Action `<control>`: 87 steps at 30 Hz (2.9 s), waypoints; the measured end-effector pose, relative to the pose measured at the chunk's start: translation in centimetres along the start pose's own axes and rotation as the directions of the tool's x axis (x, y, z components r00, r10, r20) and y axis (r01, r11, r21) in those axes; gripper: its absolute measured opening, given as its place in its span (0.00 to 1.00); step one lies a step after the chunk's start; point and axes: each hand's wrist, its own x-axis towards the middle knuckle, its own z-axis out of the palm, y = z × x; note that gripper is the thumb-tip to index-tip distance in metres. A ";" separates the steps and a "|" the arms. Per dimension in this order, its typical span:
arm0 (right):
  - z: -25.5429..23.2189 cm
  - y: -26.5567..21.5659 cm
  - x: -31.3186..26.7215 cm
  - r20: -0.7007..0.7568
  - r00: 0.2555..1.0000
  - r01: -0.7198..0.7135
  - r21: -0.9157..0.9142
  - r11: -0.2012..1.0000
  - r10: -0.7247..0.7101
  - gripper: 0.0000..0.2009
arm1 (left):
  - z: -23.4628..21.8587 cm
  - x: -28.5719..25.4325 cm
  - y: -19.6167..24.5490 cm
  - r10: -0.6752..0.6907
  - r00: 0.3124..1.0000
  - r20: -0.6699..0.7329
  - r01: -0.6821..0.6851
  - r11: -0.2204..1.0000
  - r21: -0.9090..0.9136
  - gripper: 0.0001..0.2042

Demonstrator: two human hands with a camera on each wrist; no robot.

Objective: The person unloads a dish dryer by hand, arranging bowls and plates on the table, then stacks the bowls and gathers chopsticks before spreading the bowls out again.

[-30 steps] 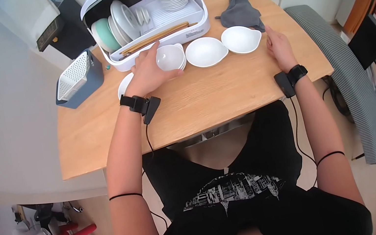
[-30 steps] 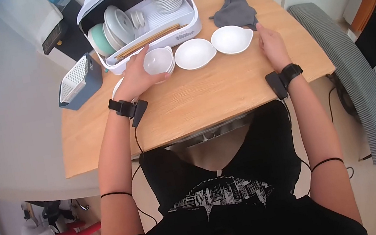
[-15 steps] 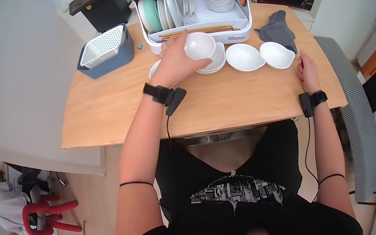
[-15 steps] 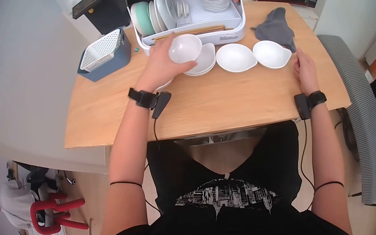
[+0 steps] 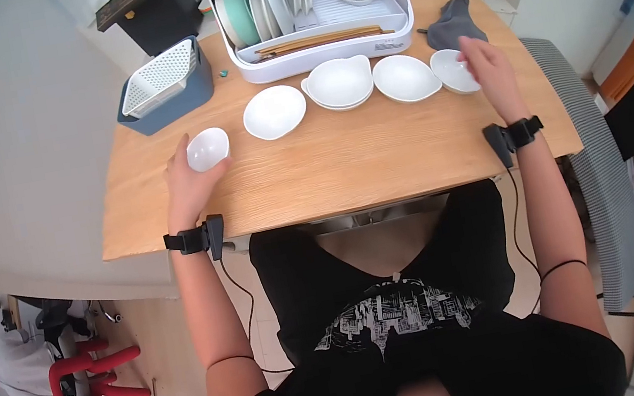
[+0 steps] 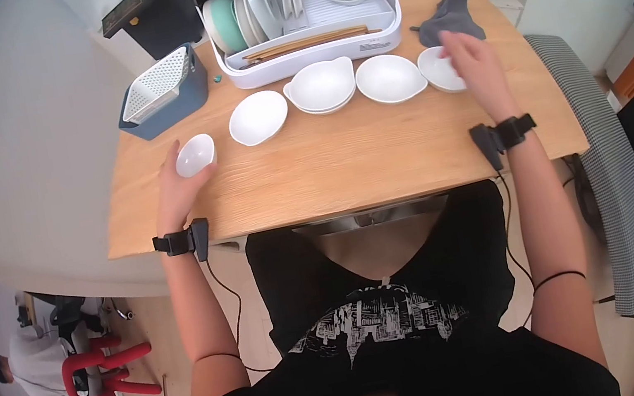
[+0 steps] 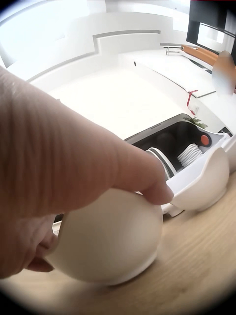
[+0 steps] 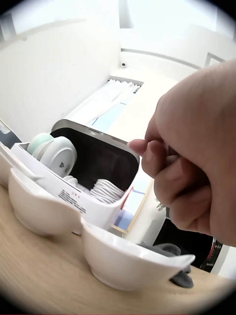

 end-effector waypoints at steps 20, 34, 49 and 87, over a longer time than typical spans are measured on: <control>13.5 -3.7 2.6 0.308 0.917 0.393 -0.581 0.713 -0.254 0.14 | -17.3 -8.3 15.5 0.799 0.413 -0.438 -0.814 0.108 -0.571 0.20; 14.7 -2.2 5.2 0.180 0.978 0.190 -0.526 0.829 -0.109 0.22 | -15.0 -13.4 17.2 0.783 0.357 -0.510 -0.895 0.130 -0.427 0.20; 7.5 -4.4 -5.0 0.324 0.934 -0.068 -0.258 0.964 0.152 0.13 | -13.4 -12.4 16.7 0.773 0.351 -0.528 -0.898 0.118 -0.423 0.20; 3.5 0.7 -6.6 0.222 0.958 -0.187 -0.007 0.982 0.184 0.12 | -11.9 -13.6 17.4 0.756 0.322 -0.570 -0.924 0.119 -0.364 0.21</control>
